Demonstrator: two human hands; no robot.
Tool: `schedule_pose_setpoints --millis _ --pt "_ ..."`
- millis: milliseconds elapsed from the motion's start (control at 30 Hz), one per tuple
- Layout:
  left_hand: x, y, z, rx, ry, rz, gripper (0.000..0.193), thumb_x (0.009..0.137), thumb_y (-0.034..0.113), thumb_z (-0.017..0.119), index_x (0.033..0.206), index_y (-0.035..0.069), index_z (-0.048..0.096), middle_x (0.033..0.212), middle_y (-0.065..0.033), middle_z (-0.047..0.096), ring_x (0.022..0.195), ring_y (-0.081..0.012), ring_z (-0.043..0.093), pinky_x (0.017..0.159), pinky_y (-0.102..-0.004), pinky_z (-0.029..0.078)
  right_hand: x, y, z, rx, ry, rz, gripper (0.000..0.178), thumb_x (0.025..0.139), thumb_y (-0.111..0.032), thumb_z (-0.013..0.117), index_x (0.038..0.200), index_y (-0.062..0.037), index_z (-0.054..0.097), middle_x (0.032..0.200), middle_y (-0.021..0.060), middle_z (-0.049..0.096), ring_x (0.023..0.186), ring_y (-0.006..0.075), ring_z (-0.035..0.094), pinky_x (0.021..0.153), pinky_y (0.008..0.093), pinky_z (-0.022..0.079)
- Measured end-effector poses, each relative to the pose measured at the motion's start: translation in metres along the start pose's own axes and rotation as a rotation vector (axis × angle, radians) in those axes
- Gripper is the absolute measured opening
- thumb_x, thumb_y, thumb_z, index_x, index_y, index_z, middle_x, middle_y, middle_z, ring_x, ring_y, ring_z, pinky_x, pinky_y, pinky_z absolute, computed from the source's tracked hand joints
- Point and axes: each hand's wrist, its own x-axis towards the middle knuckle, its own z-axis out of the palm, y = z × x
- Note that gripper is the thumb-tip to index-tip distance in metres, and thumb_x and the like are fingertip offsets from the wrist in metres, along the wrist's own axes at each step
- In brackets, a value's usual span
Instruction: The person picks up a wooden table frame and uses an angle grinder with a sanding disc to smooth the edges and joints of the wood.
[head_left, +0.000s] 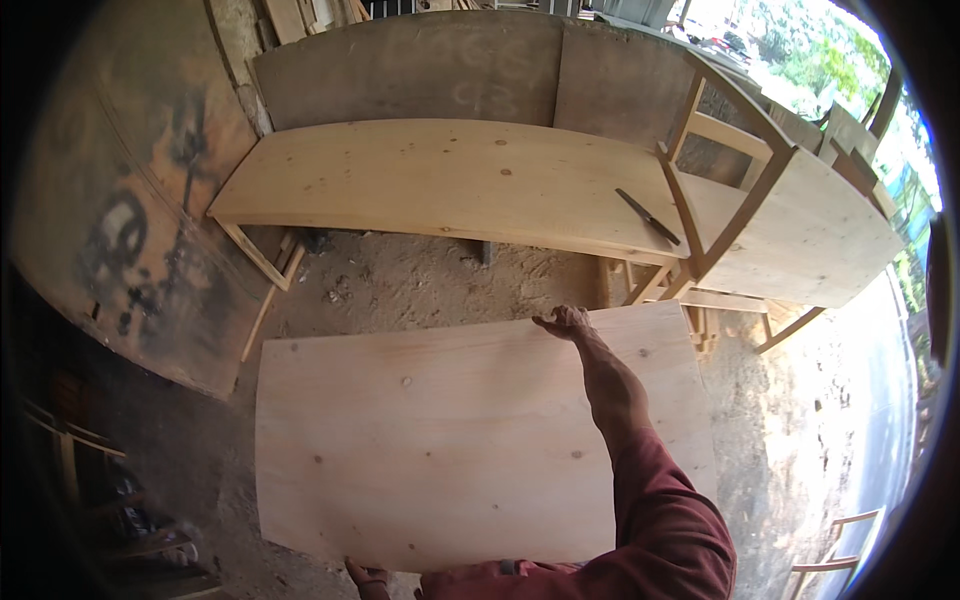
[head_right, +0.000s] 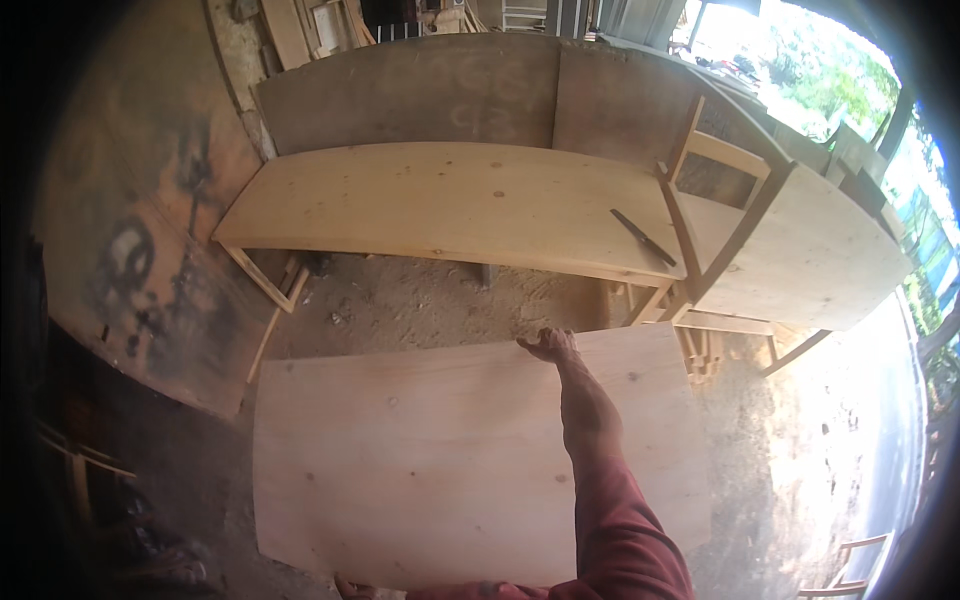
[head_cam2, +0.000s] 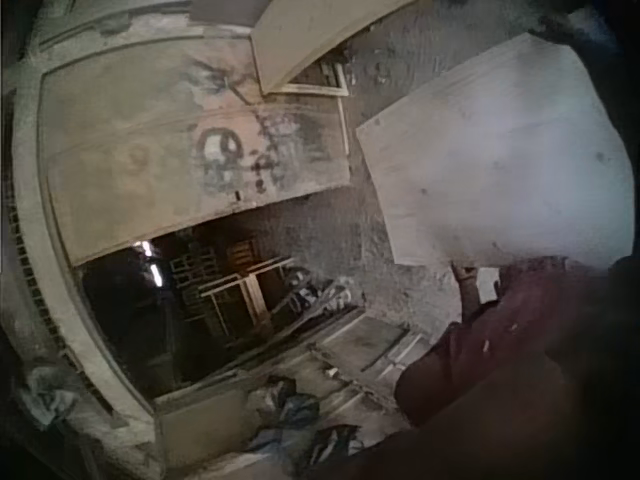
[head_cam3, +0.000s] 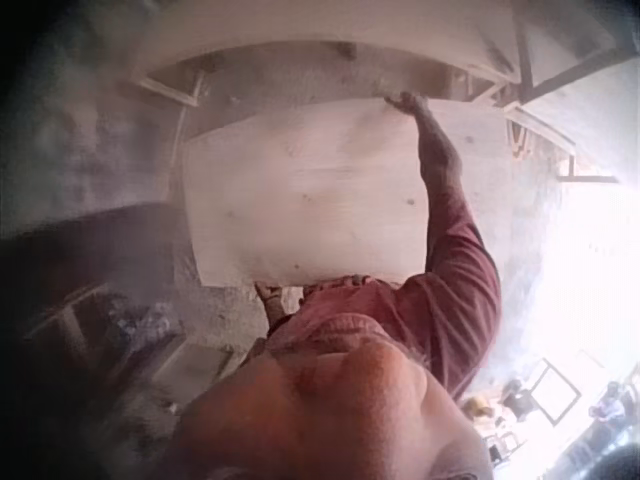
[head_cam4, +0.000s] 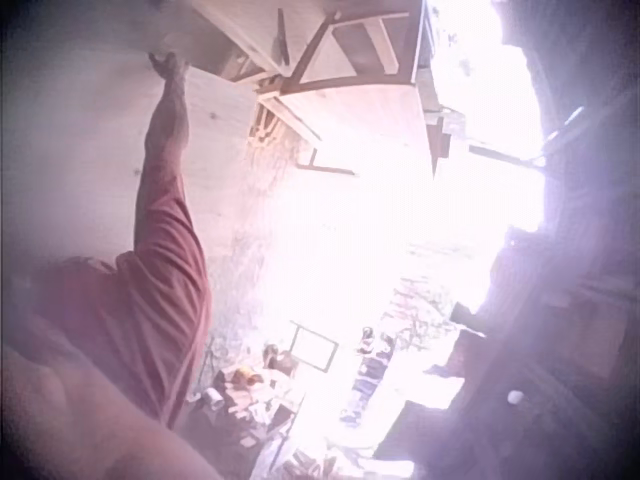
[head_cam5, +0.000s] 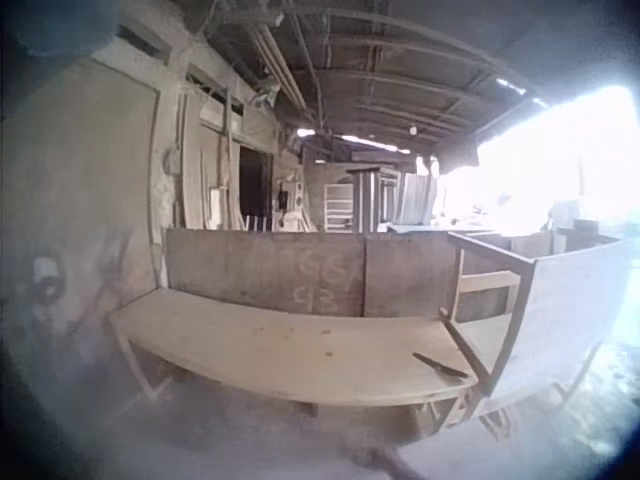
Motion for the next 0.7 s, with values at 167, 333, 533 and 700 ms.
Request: schedule_pose_setpoints --millis 167,333,533,700 --pt "-0.005 0.025 0.025 -0.066 -0.054 -0.05 0.058 0.088 0.053 0.057 0.133 0.016 0.057 0.128 -0.0061 0.063 0.115 -0.0306 0.062 0.09 -0.0551 0.054 -0.067 -0.005 -0.051 -0.012 0.037 0.037 0.081 0.081 -0.078 0.054 0.117 -0.0077 0.071 0.119 0.0158 0.07 0.12 0.0294 0.061 0.107 0.0438 0.041" --pt "0.003 0.051 0.054 0.045 -0.037 -0.053 0.049 0.085 0.042 0.06 0.125 0.014 0.062 0.122 -0.0055 0.064 0.111 -0.0273 0.062 0.087 -0.0469 0.055 -0.151 0.026 -0.069 0.019 0.119 0.214 0.079 0.083 -0.075 0.054 0.124 -0.0088 0.069 0.123 0.0179 0.068 0.122 0.032 0.061 0.108 0.0452 0.041" --pt "0.105 0.074 0.024 -0.202 -1.286 -0.565 0.053 0.086 0.046 0.059 0.126 0.012 0.061 0.123 -0.0055 0.064 0.114 -0.0274 0.06 0.093 -0.0523 0.05 -0.254 0.097 -0.062 0.109 0.268 0.293 0.076 0.086 -0.074 0.053 0.111 -0.0054 0.074 0.109 0.0212 0.072 0.112 0.0393 0.065 0.097 0.0519 0.048" --pt "0.006 0.039 0.1 0.384 -0.364 -0.147 0.057 0.086 0.046 0.058 0.131 0.01 0.055 0.128 -0.0081 0.058 0.117 -0.0278 0.056 0.096 -0.0509 0.049 -0.392 0.17 -0.061 0.029 0.554 0.42 0.068 0.089 -0.069 0.053 0.1 -0.0062 0.076 0.1 0.0209 0.073 0.101 0.0393 0.069 0.091 0.0508 0.05"
